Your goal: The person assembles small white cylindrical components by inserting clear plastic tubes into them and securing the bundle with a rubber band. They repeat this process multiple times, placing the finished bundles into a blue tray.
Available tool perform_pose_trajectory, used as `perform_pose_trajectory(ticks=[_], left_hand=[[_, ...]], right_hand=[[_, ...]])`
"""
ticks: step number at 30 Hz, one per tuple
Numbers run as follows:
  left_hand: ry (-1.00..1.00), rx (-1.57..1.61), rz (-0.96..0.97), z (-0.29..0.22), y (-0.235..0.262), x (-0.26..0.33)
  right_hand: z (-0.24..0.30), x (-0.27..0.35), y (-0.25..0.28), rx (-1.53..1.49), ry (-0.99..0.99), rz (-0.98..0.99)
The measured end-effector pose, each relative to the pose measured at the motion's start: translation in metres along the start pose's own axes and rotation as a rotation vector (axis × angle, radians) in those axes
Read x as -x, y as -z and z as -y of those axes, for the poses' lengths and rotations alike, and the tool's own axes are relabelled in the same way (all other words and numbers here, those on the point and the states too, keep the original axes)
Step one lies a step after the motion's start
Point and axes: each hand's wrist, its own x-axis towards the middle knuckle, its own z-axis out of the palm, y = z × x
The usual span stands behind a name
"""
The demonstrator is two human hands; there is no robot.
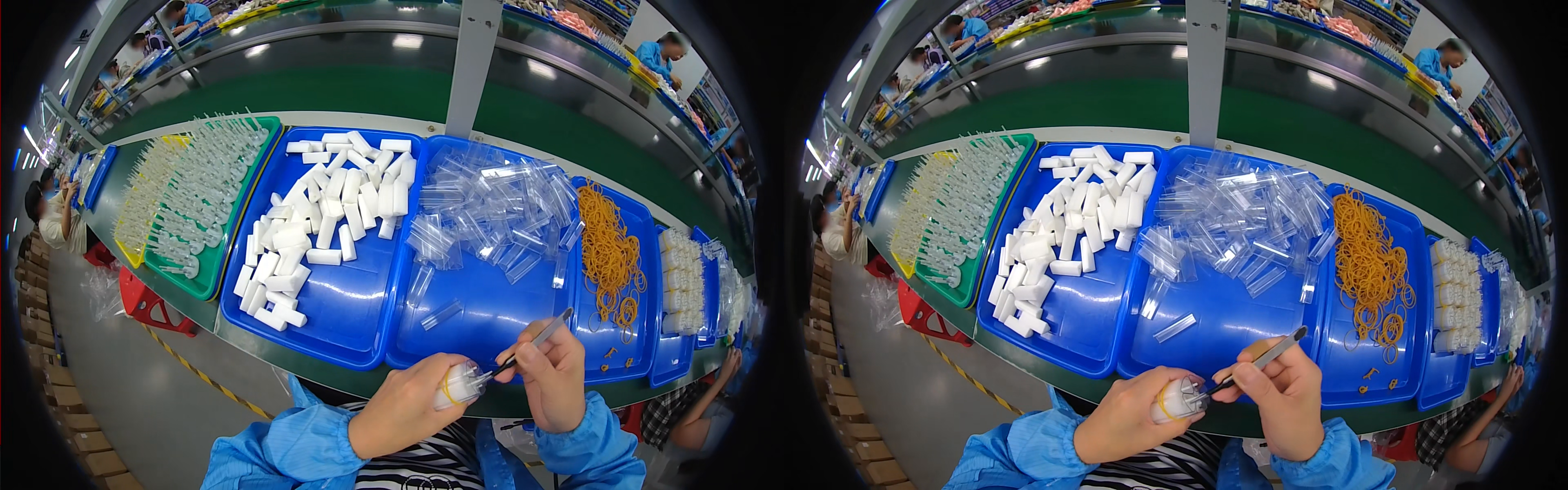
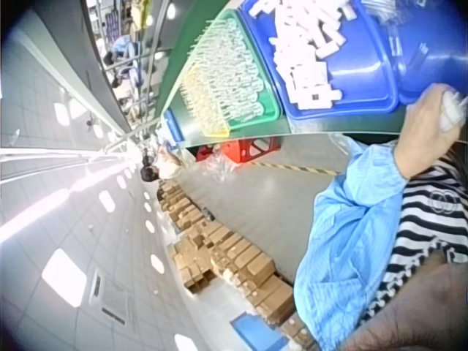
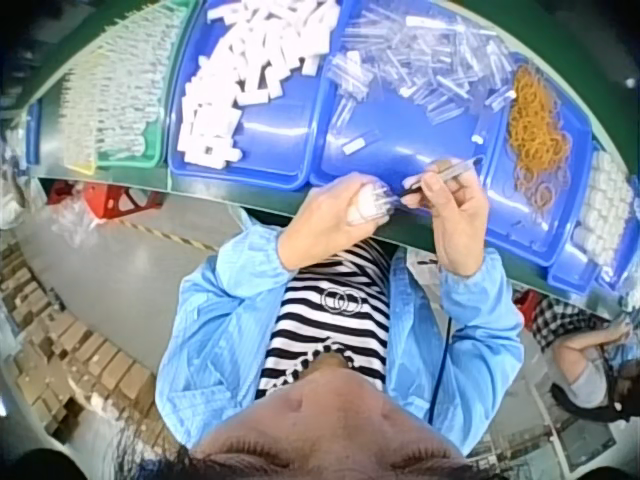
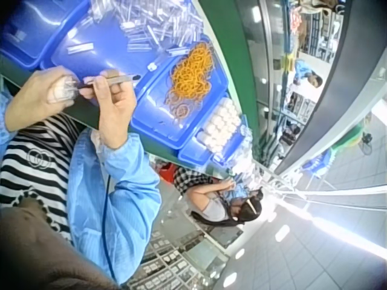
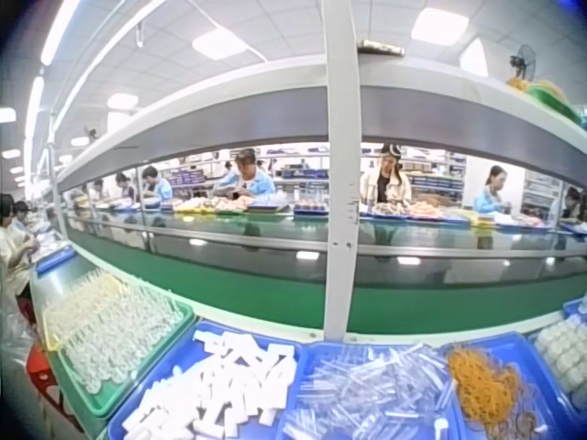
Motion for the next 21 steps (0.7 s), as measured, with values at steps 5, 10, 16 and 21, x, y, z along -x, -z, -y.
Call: perform_pose_trajectory(ticks=[5,10,16,21], left_hand=[[0.006,-0.010,-0.006,-0.001,0.001,0.001],[-0.056,-0.062,-0.001,0.000,0.002,0.001],[-0.074,-0.046,0.032,-0.004,0.006,0.000],[-0.053,0.133,0.078,-0.009,0.011,-0.002]], right_hand=[[0.015,0.004,-0.003,0.141,0.160,0.068],[0.016,0.007,0.004,0.397,0.210,0.201],[0.014,0.002,0.000,0.098,0.124,0.080],[0.019,-0.004,0.005,0.099,0.275,-0.125]])
